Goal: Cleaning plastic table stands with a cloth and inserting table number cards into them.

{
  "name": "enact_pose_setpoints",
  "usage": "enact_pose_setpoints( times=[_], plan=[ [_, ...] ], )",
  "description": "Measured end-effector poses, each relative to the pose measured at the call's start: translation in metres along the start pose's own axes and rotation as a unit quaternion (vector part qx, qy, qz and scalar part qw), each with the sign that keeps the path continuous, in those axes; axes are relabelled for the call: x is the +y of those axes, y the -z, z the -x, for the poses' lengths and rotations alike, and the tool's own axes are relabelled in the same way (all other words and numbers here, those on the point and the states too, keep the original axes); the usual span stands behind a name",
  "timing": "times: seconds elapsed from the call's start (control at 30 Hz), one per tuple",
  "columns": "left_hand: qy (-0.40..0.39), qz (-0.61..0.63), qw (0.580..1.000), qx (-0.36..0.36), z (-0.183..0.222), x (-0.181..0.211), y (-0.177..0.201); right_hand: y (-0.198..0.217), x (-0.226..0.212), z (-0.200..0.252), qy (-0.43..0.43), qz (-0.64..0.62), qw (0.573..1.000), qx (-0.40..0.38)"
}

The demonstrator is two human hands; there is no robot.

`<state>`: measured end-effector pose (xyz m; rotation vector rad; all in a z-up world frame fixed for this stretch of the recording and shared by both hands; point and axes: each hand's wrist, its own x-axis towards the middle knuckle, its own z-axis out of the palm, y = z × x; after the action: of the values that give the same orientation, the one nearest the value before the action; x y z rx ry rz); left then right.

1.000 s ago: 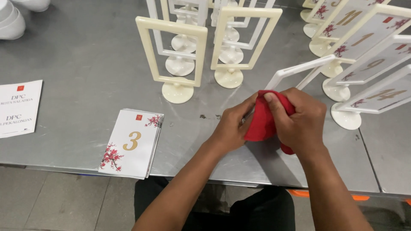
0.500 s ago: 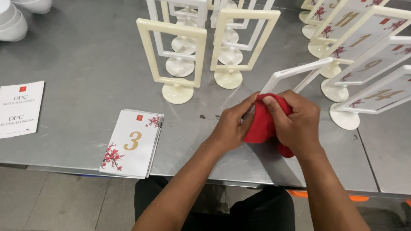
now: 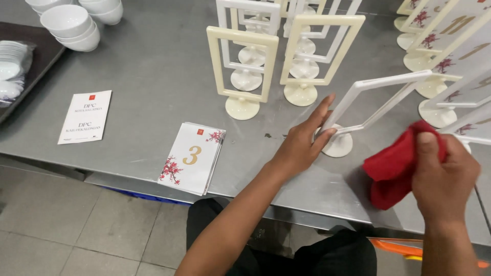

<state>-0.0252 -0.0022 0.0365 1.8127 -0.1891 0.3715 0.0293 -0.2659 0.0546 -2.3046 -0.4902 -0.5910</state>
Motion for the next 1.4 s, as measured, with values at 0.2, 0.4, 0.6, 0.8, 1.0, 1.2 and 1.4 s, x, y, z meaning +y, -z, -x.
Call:
enact_pose_setpoints(
  times=[0.2, 0.4, 0.6, 0.8, 1.0, 1.2, 1.4],
  plan=[
    [0.024, -0.066, 0.997, 0.020, 0.004, -0.004, -0.007, -0.009, 0.034, 0.045, -0.035, -0.110, 0.987, 0.111],
    [0.006, -0.106, 0.994, 0.008, 0.001, -0.010, -0.007, 0.006, 0.011, 0.058, -0.127, -0.224, 0.966, -0.004],
    [0.034, -0.098, 0.994, 0.032, -0.016, -0.008, -0.004, 0.009, 0.019, 0.059, -0.255, -0.507, 0.822, 0.050],
    [0.090, -0.088, 0.992, 0.021, -0.016, -0.006, -0.001, 0.004, 0.013, 0.060, -0.261, -0.478, 0.836, 0.066],
    [0.011, -0.139, 0.989, 0.058, 0.026, 0.016, 0.021, 0.022, -0.032, 0.035, -0.432, -0.461, 0.762, 0.144],
    [0.034, -0.496, 0.842, 0.209, 0.109, 0.019, 0.145, 0.066, -0.041, 0.026, -0.495, -0.383, 0.780, -0.013],
    [0.462, -0.477, 0.732, 0.152, 0.130, 0.042, 0.194, 0.070, 0.018, 0.041, -0.397, -0.401, 0.825, -0.036]
  ],
)
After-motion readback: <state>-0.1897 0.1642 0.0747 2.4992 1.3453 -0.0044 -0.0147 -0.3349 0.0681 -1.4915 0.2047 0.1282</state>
